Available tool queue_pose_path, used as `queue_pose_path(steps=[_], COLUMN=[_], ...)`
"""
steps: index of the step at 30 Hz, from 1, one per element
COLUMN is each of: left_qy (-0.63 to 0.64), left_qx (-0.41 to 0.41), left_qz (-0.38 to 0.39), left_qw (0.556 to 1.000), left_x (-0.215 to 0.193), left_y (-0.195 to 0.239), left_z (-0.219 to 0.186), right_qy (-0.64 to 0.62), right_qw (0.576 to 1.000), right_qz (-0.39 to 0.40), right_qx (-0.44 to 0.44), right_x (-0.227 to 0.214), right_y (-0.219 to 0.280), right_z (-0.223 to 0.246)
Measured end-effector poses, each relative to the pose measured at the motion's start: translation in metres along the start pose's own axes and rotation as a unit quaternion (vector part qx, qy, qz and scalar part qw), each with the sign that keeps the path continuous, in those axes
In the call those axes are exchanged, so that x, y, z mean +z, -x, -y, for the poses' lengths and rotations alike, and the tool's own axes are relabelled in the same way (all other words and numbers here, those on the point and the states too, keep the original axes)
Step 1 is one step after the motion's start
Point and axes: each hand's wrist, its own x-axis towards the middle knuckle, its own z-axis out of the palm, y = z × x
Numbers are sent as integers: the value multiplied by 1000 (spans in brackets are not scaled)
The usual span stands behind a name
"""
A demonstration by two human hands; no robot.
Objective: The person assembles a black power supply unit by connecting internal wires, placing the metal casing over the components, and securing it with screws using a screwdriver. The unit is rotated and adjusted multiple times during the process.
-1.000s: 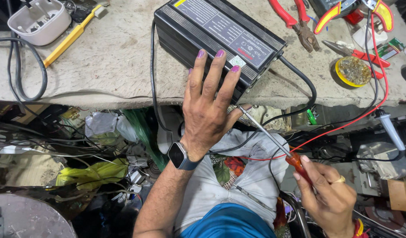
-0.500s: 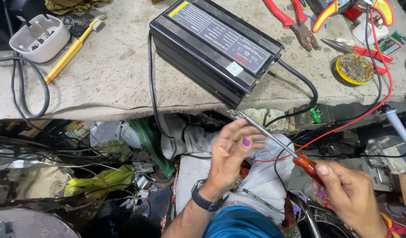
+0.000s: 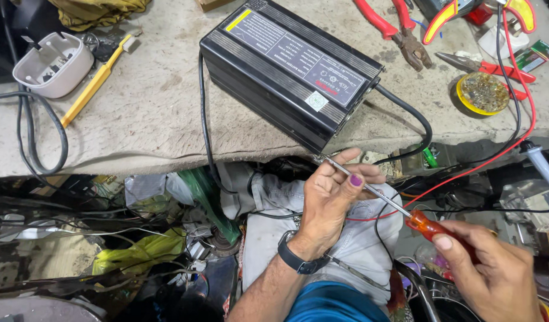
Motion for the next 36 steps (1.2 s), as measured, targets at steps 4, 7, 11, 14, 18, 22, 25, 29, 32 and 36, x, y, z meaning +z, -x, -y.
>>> queue_pose_path(steps=[4, 7, 11, 14, 18, 22, 25, 29, 32, 36], left_qy=[44, 3, -54, -92, -113, -460, -615, -685, -719, -718], left_qx=[-49, -9, -18, -36, -83, 40, 358, 467, 445, 364], left_qz=[37, 9, -1, 20, 70, 52, -32, -164, -195, -174], left_qw=[997, 1000, 998, 995, 988, 885, 701, 535, 497, 567], left_x=[3, 4, -2, -9, -1, 16, 17, 3, -7, -12], left_y=[2, -3, -6, -2, 2, 17, 17, -46, -85, -108], left_z=[-13, -6, -4, -17, -46, -90, -135, -196, -213, -205], right_qy=[-141, -33, 33, -149, -115, 170, -370, -239, -28, 287], right_qw=[987, 975, 994, 984, 992, 968, 872, 958, 977, 930], right_qz=[40, -101, -54, 67, 6, -74, 216, 151, 51, -57], right_qx=[-59, -194, -87, 69, -60, -168, 238, -50, -204, -224], right_x=[0, 4, 8, 14, 21, 24, 19, 9, 6, 12], right_y=[-4, 2, 5, 0, 8, 5, -7, -15, -3, 1], right_z=[5, 2, -16, -32, -37, -41, -52, -41, -12, 14])
